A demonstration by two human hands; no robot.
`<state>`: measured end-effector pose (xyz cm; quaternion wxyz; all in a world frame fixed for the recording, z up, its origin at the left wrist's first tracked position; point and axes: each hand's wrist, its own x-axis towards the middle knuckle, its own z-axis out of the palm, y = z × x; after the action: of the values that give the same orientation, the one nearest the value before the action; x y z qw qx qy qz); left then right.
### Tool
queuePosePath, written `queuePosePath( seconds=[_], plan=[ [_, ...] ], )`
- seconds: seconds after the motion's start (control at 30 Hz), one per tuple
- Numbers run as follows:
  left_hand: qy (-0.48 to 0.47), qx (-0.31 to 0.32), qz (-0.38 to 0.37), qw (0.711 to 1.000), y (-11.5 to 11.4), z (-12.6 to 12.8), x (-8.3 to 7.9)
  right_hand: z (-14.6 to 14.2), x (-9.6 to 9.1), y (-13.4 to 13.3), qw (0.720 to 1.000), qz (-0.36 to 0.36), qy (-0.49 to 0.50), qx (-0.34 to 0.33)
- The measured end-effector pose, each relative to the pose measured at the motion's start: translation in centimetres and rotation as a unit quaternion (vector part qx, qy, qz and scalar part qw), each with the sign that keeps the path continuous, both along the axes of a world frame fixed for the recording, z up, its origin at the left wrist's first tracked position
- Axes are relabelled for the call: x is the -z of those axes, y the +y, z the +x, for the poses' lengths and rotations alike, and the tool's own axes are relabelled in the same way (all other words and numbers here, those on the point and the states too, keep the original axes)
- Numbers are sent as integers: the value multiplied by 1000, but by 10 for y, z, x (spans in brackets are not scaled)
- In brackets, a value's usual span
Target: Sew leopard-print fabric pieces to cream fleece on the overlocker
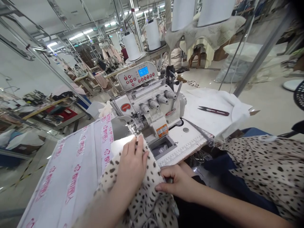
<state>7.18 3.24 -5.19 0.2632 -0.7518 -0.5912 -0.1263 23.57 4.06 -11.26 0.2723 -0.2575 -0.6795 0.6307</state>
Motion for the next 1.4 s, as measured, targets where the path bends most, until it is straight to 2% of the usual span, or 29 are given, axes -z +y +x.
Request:
queuePosePath(
  seconds=[0.13,0.27,0.4,0.47,0.53,0.63,0.83,0.93,1.13,1.27,1.4],
  plan=[
    [-10,-4,-6,1000,9,1,-2,4,-10,11,999,2,-35,2],
    [-33,-4,-21,999,9,-4,-8,3,-12,19,999,21,-41,-3],
    [-157,14,-67,985,3,-19,-18,8,-12,18,996,23,-83,-32],
    [-221,-11,-64,973,1,-25,-22,13,-12,16,997,15,-67,-47],
    [-247,-41,-63,966,1,-27,-25,17,-12,14,997,1,-35,-66],
    [-259,-52,-91,960,7,-28,-26,21,-10,12,996,2,-3,-86],
    [-259,-48,-139,954,25,-36,-29,17,-13,12,997,37,-5,-61],
    [-254,-46,-147,955,36,-43,-31,13,-15,16,998,14,-16,-53],
    [-214,-52,-123,968,61,-58,-34,0,-10,25,993,-82,55,-64],
    [-206,-21,-101,973,80,-71,-31,-8,-11,31,986,-125,76,-78],
    [-214,6,-94,972,97,-83,-29,-16,-15,39,985,-135,95,-57]
  ],
)
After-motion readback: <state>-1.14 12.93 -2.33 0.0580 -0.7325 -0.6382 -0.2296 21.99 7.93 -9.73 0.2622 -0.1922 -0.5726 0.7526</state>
